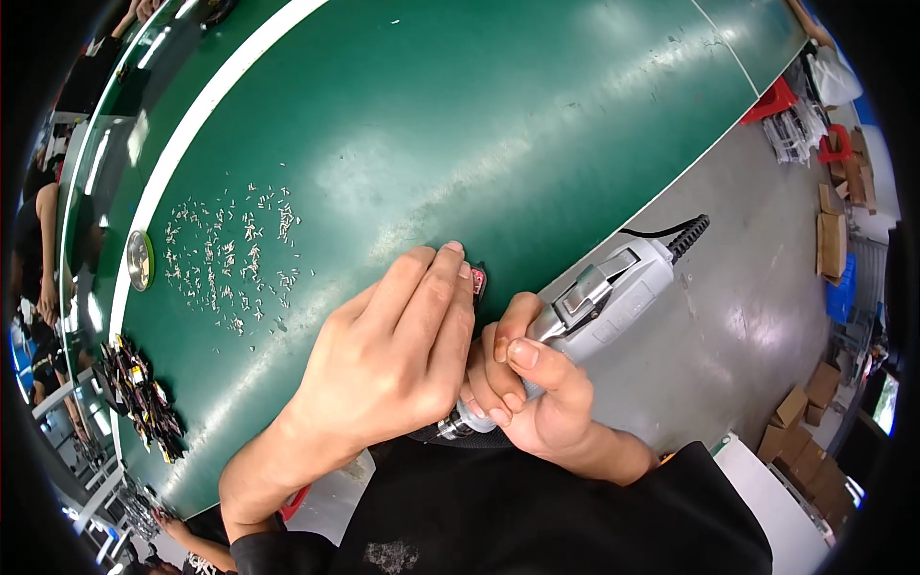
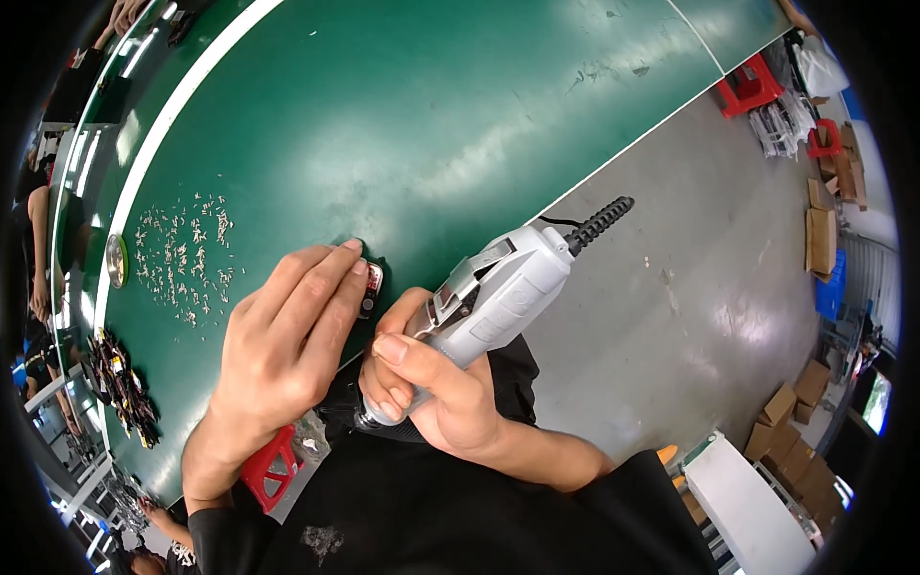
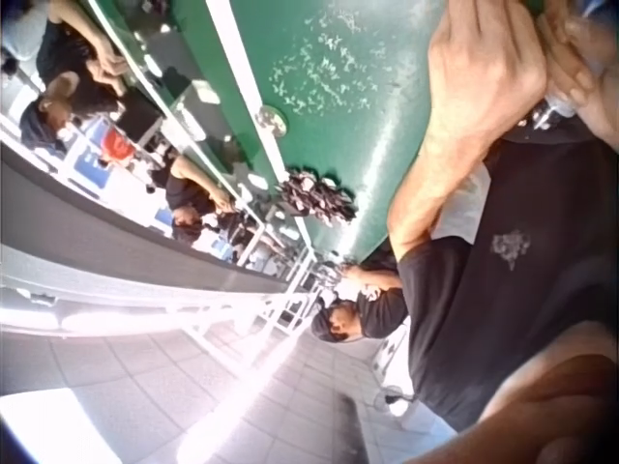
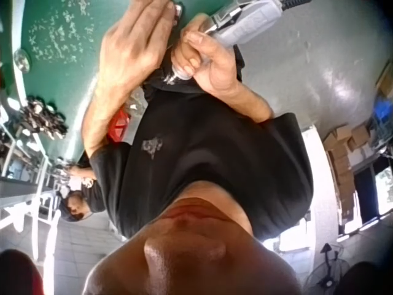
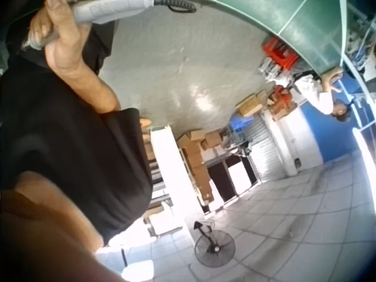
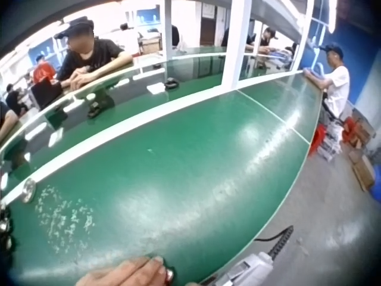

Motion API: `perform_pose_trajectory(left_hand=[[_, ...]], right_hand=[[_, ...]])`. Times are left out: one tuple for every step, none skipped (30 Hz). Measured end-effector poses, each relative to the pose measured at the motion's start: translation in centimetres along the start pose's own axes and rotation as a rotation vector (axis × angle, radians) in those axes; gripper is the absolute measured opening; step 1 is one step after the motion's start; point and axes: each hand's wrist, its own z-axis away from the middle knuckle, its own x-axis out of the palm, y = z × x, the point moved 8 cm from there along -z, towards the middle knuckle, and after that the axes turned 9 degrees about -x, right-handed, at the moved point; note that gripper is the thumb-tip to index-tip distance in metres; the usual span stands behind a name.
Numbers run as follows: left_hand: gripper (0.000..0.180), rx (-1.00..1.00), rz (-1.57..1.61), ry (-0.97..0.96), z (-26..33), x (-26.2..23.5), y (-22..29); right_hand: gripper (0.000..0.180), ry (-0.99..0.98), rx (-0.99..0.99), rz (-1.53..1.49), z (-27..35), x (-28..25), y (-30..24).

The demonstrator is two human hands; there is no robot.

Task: Assembling small electronic components using an electric screwdriver at a factory production line.

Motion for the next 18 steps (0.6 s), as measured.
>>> perform_pose_trajectory(left_hand=[[0.031, -0.006, 0.019, 0.004, 0.0, -0.1, -0.1], [0.031, -0.003, 0.025, 0.003, 0.1, 0.0, -0.1], [0.029, 0.014, 0.015, 0.030, 0.2, 0.0, -0.1], [0.028, 0.027, 0.003, 0.055, 0.4, 0.0, 0.0], [0.028, 0.026, 0.006, 0.052, 0.4, -0.1, 0.1], [0.028, 0.036, -0.012, 0.035, 0.5, -0.1, 0.3], [0.029, 0.046, -0.030, 0.018, 0.5, 0.1, 0.6], [0.029, 0.044, -0.026, 0.015, 0.4, 0.1, 0.6], [0.032, 0.053, -0.039, 0.015, 0.4, 0.1, 0.7], [0.034, 0.060, -0.055, 0.017, 0.4, 0.1, 0.9], [0.034, 0.058, -0.056, 0.013, 0.3, 0.2, 1.0], [0.035, 0.049, -0.054, 0.026, 0.3, 0.2, 1.1], [0.036, 0.035, -0.046, 0.044, 0.5, 0.1, 1.0], [0.036, 0.030, -0.042, 0.045, 0.6, 0.1, 0.9], [0.036, 0.014, -0.053, 0.039, 0.7, 0.1, 0.9], [0.036, 0.003, -0.067, 0.030, 0.6, 0.1, 1.0], [0.036, 0.002, -0.066, 0.029, 0.5, -0.1, 1.1], [0.034, -0.010, -0.054, -0.021, 0.4, 0.0, 1.1]], right_hand=[[0.005, 0.019, 0.005, -0.005, 0.2, 0.0, 0.3], [0.006, 0.039, 0.010, -0.011, 0.3, 0.0, 0.6], [0.006, 0.016, 0.019, -0.053, 0.5, 0.1, 0.8], [0.006, 0.021, 0.020, -0.053, 0.5, 0.3, 0.9], [0.006, 0.045, 0.018, -0.029, 0.5, 0.4, 1.0], [0.006, 0.068, 0.017, -0.005, 0.6, 0.4, 1.1], [0.007, 0.057, 0.012, 0.007, 0.6, 0.3, 1.2], [0.007, 0.062, 0.014, 0.006, 0.7, 0.3, 1.2], [0.007, 0.088, -0.033, 0.064, 0.6, 0.2, 0.7], [0.007, 0.110, -0.077, 0.122, 0.5, 0.1, 0.3], [0.008, 0.104, -0.075, 0.109, 0.6, 0.0, 0.2], [0.008, 0.104, -0.074, 0.106, 0.6, -0.2, 0.2], [0.008, 0.083, -0.079, 0.111, 0.4, 0.0, 0.2], [0.008, 0.061, -0.086, 0.116, 0.3, 0.1, 0.3], [0.008, 0.063, -0.082, 0.121, 0.3, 0.1, 0.4], [0.008, 0.069, -0.065, 0.131, 0.3, -0.1, 0.3], [0.008, 0.074, -0.048, 0.142, 0.4, -0.3, 0.3], [0.008, 0.075, -0.048, 0.143, 0.4, -0.5, 0.2]])
